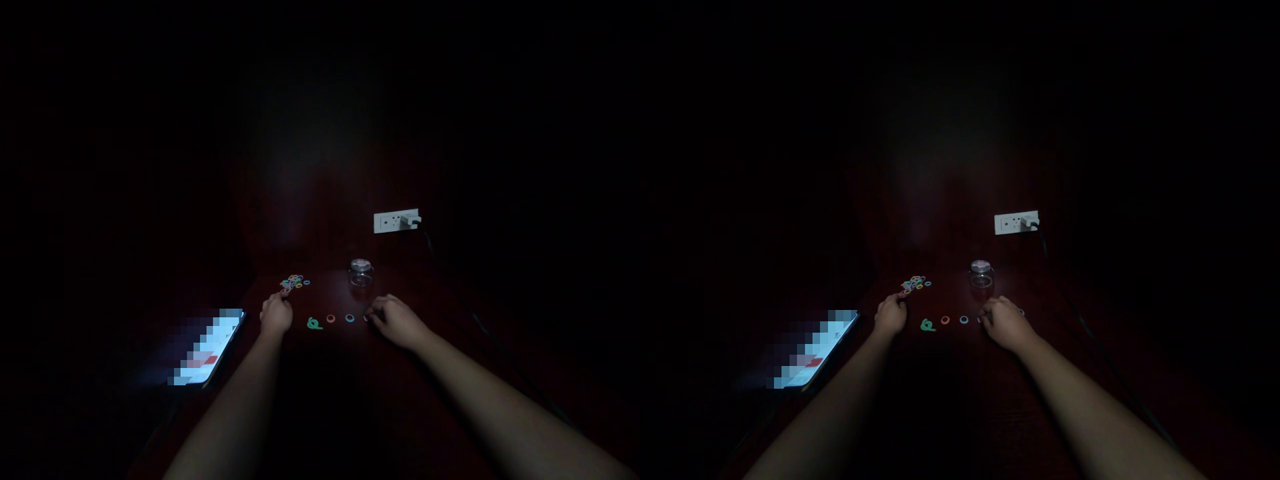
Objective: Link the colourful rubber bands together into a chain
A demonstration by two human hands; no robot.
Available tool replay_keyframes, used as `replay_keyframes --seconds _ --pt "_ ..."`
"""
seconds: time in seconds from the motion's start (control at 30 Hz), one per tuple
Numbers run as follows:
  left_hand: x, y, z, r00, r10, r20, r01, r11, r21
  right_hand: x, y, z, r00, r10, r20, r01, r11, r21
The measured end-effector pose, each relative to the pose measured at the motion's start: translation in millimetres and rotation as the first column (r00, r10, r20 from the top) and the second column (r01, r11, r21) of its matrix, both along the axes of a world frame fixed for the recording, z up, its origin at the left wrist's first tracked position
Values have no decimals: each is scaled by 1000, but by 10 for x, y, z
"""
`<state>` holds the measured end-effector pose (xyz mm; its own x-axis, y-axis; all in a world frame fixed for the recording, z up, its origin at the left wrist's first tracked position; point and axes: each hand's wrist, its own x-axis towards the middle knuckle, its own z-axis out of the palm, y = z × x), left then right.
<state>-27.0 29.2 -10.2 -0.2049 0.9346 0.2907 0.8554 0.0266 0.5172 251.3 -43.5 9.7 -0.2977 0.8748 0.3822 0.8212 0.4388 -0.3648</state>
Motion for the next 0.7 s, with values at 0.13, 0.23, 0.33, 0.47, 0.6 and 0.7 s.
replay_keyframes --seconds 0.13,0.23,0.33,0.47,0.6,0.7 --pt "7 22 -2 999 43 -17 -43 999 -11 5 -4 -40 1000 -1 2 1 999 -43" --pt "13 69 4 995 95 -27 -96 995 -33 6 4 -59 1000 -7 6 7 998 -62" --pt "20 125 -1 994 100 -46 -102 993 -50 12 10 -50 1000 -3 -19 3 1000 -29" --pt "21 170 -22 994 74 -74 -78 995 -58 27 16 -18 996 -15 -86 19 999 43" --pt "15 186 -33 994 70 -81 -74 996 -55 26 12 -5 991 11 -136 -5 999 43" --pt "9 191 -32 995 75 -68 -78 996 -41 15 10 -5 985 30 -172 -21 998 51"
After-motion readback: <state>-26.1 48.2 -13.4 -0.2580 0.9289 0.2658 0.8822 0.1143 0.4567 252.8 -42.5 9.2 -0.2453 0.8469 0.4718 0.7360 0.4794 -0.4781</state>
